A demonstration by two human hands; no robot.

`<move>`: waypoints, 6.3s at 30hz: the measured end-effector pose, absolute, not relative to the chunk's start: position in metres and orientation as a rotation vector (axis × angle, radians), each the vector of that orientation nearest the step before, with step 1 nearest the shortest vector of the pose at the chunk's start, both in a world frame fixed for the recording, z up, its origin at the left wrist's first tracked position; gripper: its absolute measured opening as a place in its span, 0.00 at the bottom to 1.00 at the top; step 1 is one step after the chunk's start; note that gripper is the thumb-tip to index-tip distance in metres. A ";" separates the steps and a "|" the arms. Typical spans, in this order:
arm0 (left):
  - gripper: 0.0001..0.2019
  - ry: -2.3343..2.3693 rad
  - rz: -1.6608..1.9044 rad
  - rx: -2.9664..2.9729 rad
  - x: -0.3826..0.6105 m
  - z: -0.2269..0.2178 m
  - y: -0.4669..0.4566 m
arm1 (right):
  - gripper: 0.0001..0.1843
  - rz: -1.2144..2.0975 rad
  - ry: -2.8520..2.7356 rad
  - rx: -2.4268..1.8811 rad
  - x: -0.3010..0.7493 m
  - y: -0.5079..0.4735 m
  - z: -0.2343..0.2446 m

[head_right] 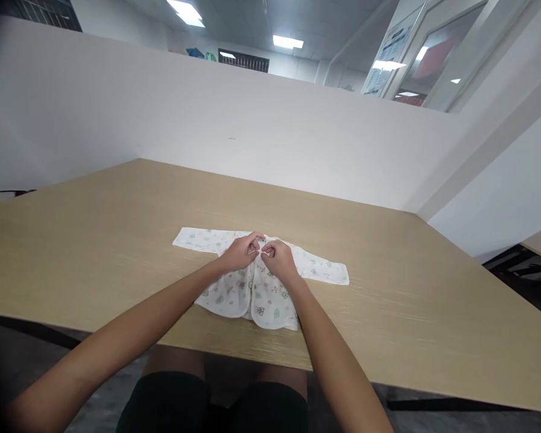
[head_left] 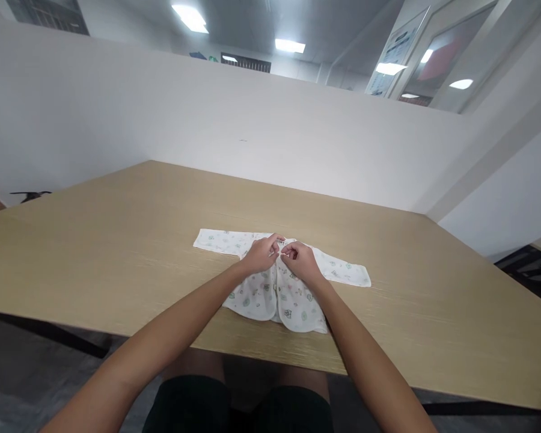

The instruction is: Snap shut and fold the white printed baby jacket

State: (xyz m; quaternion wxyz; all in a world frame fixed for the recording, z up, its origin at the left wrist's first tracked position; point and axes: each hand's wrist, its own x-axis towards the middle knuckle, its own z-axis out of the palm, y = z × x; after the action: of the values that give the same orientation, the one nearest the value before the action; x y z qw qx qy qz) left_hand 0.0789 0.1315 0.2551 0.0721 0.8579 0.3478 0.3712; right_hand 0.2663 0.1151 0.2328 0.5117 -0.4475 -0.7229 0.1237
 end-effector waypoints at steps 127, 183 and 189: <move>0.07 1.286 0.713 2.497 0.072 0.281 0.094 | 0.08 0.556 -2.019 -1.051 0.287 0.079 0.245; 0.06 1.297 0.778 2.559 0.078 0.280 0.090 | 0.08 0.687 -1.870 -1.240 0.278 0.075 0.245; 0.06 1.284 0.784 2.501 0.078 0.281 0.090 | 0.09 0.728 -1.855 -1.214 0.280 0.074 0.246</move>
State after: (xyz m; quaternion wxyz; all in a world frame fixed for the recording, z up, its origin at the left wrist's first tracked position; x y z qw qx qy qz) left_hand 0.0782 0.0897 0.2813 0.1113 0.8515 0.4372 0.2671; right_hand 0.2798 0.0741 0.2463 0.3931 -0.4785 -0.7308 0.2870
